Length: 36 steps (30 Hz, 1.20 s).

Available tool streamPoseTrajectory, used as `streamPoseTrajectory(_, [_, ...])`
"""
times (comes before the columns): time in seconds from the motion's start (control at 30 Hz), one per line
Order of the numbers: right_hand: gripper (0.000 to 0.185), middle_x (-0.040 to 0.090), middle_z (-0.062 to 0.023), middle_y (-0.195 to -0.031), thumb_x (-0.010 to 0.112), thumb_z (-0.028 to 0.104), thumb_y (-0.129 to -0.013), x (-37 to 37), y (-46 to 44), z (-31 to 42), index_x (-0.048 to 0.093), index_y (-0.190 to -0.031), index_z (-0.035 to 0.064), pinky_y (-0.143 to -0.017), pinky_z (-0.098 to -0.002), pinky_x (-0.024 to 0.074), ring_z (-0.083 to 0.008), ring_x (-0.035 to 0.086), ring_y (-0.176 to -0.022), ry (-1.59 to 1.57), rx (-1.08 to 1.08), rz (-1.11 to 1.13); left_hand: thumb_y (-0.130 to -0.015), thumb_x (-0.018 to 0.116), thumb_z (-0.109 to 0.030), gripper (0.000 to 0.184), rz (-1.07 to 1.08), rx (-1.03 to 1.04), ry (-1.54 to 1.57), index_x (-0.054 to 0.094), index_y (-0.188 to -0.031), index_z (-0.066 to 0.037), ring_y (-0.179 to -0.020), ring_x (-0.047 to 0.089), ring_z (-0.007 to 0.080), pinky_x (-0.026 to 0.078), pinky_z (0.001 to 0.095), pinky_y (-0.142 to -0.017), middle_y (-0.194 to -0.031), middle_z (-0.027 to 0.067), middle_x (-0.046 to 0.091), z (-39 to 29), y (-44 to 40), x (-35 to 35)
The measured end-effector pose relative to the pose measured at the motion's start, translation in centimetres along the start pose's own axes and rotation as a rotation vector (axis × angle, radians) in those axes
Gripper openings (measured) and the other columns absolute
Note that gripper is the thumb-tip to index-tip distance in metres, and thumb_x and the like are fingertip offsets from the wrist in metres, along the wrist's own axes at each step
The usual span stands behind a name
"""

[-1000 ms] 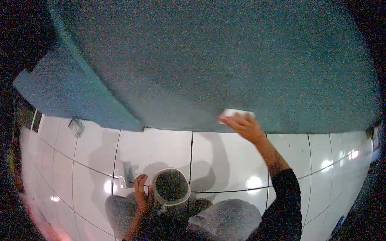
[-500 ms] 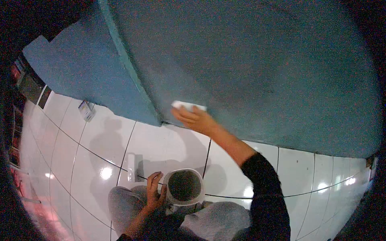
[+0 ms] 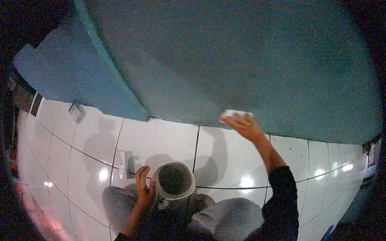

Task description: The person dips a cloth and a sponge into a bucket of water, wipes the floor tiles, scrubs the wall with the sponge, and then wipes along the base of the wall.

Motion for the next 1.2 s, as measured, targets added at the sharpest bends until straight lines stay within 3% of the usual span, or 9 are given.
streamPoseTrajectory(0.17, [0.051, 0.040, 0.0054, -0.131, 0.056, 0.026, -0.083, 1.5, 6.3, -2.0, 0.042, -0.132, 0.0327, -0.082, -0.0437, 0.0364, -0.0140, 0.044, -0.107, -0.059, -0.030, 0.170, -0.084, 0.053, -0.011, 0.035, 0.010, -0.022, 0.040, 0.049, -0.116, 0.001, -0.109, 0.045, 0.0352, 0.036, 0.0432, -0.093, -0.117, 0.0205, 0.046, -0.6, -0.1, -0.3])
streamPoseTrajectory(0.27, [0.050, 0.041, 0.0056, -0.129, 0.055, 0.027, -0.084, 0.6, 4.2, -1.6, 0.042, -0.132, 0.0321, -0.084, -0.0419, 0.0344, -0.0141, 0.045, -0.106, 0.035, -0.058, 0.032, -0.084, 0.054, -0.012, 0.035, 0.047, -0.019, 0.050, 0.049, -0.116, 0.001, -0.108, 0.045, 0.0354, 0.036, 0.0432, -0.093, -0.117, 0.0207, 0.046, -0.9, -0.2, -0.3])
streamPoseTrajectory(0.37, [0.048, 0.042, 0.0049, -0.128, 0.054, 0.028, -0.085, -1.6, -2.7, -0.2, 0.042, -0.132, 0.0289, -0.088, -0.0411, 0.0316, -0.0144, 0.043, -0.109, 0.055, -0.089, -0.098, -0.085, 0.055, -0.013, 0.035, 0.083, -0.005, 0.064, 0.049, -0.117, 0.001, -0.108, 0.046, 0.0353, 0.036, 0.0433, -0.093, -0.116, 0.0207, 0.047, -0.7, -0.1, 0.1])
streamPoseTrajectory(0.43, [0.049, 0.040, 0.0047, -0.130, 0.053, 0.026, -0.084, -0.8, -7.6, 2.6, 0.043, -0.133, 0.0254, -0.093, -0.0421, 0.0276, -0.0153, 0.040, -0.112, -0.030, -0.112, -0.015, -0.085, 0.054, -0.014, 0.036, 0.101, -0.020, 0.077, 0.048, -0.119, -0.001, -0.109, 0.045, 0.0352, 0.037, 0.0437, -0.093, -0.118, 0.0202, 0.046, -0.2, -0.1, 0.1])
streamPoseTrajectory(0.5, [0.051, 0.038, 0.0042, -0.131, 0.053, 0.026, -0.082, -1.0, -12.7, 5.0, 0.043, -0.132, 0.0235, -0.094, -0.0413, 0.0270, -0.0156, 0.036, -0.115, 0.019, -0.043, -0.227, -0.085, 0.054, -0.013, 0.036, 0.082, -0.030, 0.078, 0.048, -0.119, -0.001, -0.109, 0.045, 0.0353, 0.037, 0.0440, -0.092, -0.118, 0.0201, 0.045, 0.5, 0.1, 0.2])
streamPoseTrajectory(0.67, [0.053, 0.035, 0.0047, -0.133, 0.053, 0.026, -0.080, -0.7, -20.0, 9.5, 0.043, -0.132, 0.0213, -0.088, -0.0395, 0.0284, -0.0142, 0.029, -0.123, -0.102, 0.070, -0.260, -0.086, 0.053, -0.012, 0.038, 0.054, -0.036, 0.096, 0.046, -0.122, -0.003, -0.109, 0.045, 0.0353, 0.038, 0.0446, -0.091, -0.119, 0.0201, 0.045, 1.5, 0.2, 0.4])
streamPoseTrajectory(0.8, [0.049, 0.036, 0.0090, -0.133, 0.054, 0.025, -0.083, -2.1, -19.0, 8.6, 0.044, -0.131, 0.0253, -0.080, -0.0350, 0.0299, -0.0133, 0.033, -0.121, -0.075, 0.098, -0.254, -0.083, 0.054, -0.006, 0.037, 0.037, -0.065, 0.093, 0.047, -0.119, -0.003, -0.111, 0.045, 0.0358, 0.036, 0.0437, -0.095, -0.119, 0.0206, 0.046, 1.2, 0.1, 0.4])
streamPoseTrajectory(0.87, [0.053, 0.031, 0.0067, -0.139, 0.052, 0.025, -0.080, -2.4, -18.5, 8.5, 0.043, -0.132, 0.0197, -0.090, -0.0375, 0.0289, -0.0143, 0.030, -0.127, -0.167, 0.118, -0.193, -0.085, 0.053, -0.008, 0.036, 0.042, -0.036, 0.091, 0.047, -0.119, -0.003, -0.110, 0.045, 0.0357, 0.037, 0.0441, -0.093, -0.118, 0.0206, 0.046, 1.4, 0.3, 0.9])
streamPoseTrajectory(1.2, [0.051, 0.037, -0.0015, -0.137, 0.052, 0.021, -0.080, -2.8, -17.2, 7.6, 0.043, -0.130, 0.0185, -0.095, -0.0328, 0.0355, -0.0197, 0.038, -0.120, -0.302, 0.141, -0.279, -0.086, 0.053, -0.011, 0.033, 0.059, -0.070, 0.067, 0.049, -0.117, -0.002, -0.109, 0.046, 0.0358, 0.038, 0.0437, -0.091, -0.117, 0.0202, 0.047, 1.0, 0.0, 1.3])
Point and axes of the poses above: each hand's wrist, its own y-axis away from the middle knuckle, its own x-axis out of the palm, z = x × y, the point moved 5 cm from there along -y, towards the middle knuckle
